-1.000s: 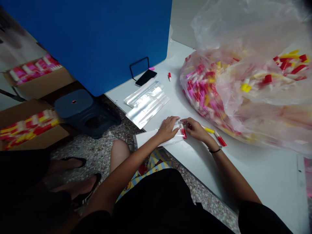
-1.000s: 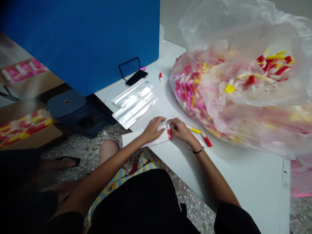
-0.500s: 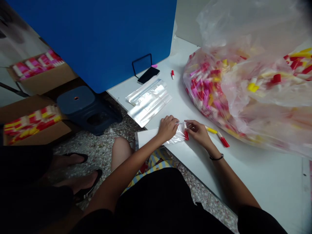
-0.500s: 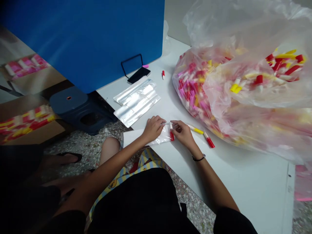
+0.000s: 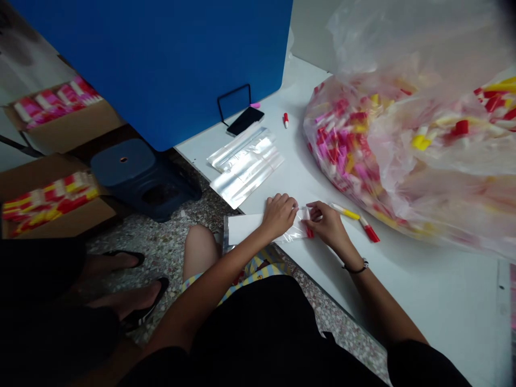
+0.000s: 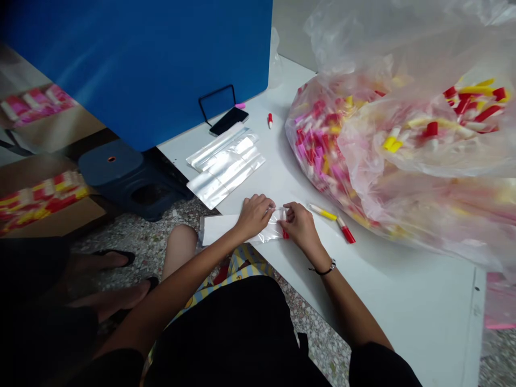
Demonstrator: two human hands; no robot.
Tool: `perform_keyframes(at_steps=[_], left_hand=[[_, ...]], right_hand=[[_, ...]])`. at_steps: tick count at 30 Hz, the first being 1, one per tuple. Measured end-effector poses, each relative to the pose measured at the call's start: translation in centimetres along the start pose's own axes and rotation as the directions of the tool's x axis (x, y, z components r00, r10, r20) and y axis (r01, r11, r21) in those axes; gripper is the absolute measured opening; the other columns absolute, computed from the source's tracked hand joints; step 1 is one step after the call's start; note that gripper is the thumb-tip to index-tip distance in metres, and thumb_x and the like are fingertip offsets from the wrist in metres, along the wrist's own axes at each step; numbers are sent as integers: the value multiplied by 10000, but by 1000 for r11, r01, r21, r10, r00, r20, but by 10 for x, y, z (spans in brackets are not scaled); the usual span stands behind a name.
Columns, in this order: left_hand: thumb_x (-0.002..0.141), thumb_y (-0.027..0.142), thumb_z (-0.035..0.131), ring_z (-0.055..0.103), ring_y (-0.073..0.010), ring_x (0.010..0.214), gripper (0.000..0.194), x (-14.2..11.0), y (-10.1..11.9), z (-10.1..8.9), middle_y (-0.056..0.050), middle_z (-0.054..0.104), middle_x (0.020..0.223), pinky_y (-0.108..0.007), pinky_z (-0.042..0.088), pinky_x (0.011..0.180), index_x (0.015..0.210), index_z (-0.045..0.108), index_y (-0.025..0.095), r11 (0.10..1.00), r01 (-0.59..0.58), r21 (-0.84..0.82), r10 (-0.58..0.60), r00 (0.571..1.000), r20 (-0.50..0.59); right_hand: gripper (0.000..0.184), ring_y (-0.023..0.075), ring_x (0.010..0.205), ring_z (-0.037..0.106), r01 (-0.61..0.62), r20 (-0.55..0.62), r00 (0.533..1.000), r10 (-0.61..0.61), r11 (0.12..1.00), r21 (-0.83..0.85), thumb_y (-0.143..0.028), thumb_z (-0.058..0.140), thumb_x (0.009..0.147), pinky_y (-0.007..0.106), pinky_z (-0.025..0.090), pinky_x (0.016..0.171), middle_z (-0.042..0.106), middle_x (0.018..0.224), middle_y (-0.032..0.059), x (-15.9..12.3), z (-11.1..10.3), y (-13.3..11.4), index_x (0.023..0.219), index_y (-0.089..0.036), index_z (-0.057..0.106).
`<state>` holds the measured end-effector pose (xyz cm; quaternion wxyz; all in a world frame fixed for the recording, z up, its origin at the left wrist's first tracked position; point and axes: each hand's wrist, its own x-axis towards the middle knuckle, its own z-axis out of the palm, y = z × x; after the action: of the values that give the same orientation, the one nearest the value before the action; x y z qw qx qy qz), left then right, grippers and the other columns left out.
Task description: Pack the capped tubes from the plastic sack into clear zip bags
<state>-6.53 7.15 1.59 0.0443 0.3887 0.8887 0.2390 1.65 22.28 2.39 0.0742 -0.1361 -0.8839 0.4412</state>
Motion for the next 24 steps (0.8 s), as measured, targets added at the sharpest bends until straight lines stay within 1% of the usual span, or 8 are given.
perform_keyframes(at_steps=[3, 6, 8, 12, 17, 20, 24], left_hand=[[955, 292, 407, 499, -230, 962, 186, -5, 5, 0, -49, 589, 990, -391, 333, 773, 960, 568, 198, 1000, 17, -10, -17, 1000, -1], [956, 288, 408, 495, -230, 958, 178, -10, 8, 1, -50, 583, 986, -393, 330, 772, 939, 562, 201, 999, 41, -17, -41, 999, -17], [957, 295, 409, 491, -232, 958, 176, -12, 10, 1, -52, 579, 993, -395, 328, 770, 944, 558, 202, 999, 49, -19, -49, 998, -28], [953, 292, 415, 485, -236, 960, 167, -14, 12, 2, -54, 575, 999, -397, 326, 769, 946, 556, 203, 998, 55, -17, -56, 998, -30], [946, 283, 424, 483, -238, 958, 152, -15, 13, 1, -53, 567, 995, -400, 327, 764, 935, 552, 202, 999, 48, -14, -49, 998, -25], [944, 287, 429, 483, -239, 961, 147, -16, 13, 1, -56, 563, 992, -403, 330, 763, 932, 548, 202, 999, 41, -6, -41, 999, -15], [944, 290, 427, 482, -243, 964, 148, -16, 14, 1, -61, 560, 993, -406, 334, 764, 932, 546, 202, 999, 32, 9, -31, 999, -24]], right_hand=[[276, 173, 653, 560, -14, -44, 999, 10, 997, -82, -239, 637, 670, 338, 472, 650, 586, 725, 12, -5, 1, 0, 937, -175, 605], [272, 175, 625, 542, -38, -75, 997, 27, 988, -151, -265, 640, 676, 329, 450, 626, 572, 676, -3, -9, -1, 0, 930, -186, 582], [292, 167, 602, 526, -41, -49, 998, 35, 990, -135, -269, 640, 672, 312, 438, 598, 561, 653, -14, -10, -3, 0, 943, -189, 568], [297, 149, 595, 515, -19, 35, 999, 21, 998, -64, -249, 626, 669, 294, 441, 588, 562, 673, -17, -12, -5, 1, 953, -184, 570], [267, 144, 583, 509, -33, 35, 999, 35, 998, -52, -250, 638, 655, 290, 428, 571, 549, 658, -23, -12, -7, 0, 901, -181, 559], [254, 142, 569, 509, -44, 58, 997, 46, 998, -34, -260, 659, 632, 284, 429, 558, 546, 637, -26, -12, -9, 0, 850, -184, 553], [278, 144, 569, 514, -51, 78, 995, 56, 996, -69, -269, 669, 621, 285, 430, 562, 550, 639, -34, -15, -10, -1, 853, -196, 532]])
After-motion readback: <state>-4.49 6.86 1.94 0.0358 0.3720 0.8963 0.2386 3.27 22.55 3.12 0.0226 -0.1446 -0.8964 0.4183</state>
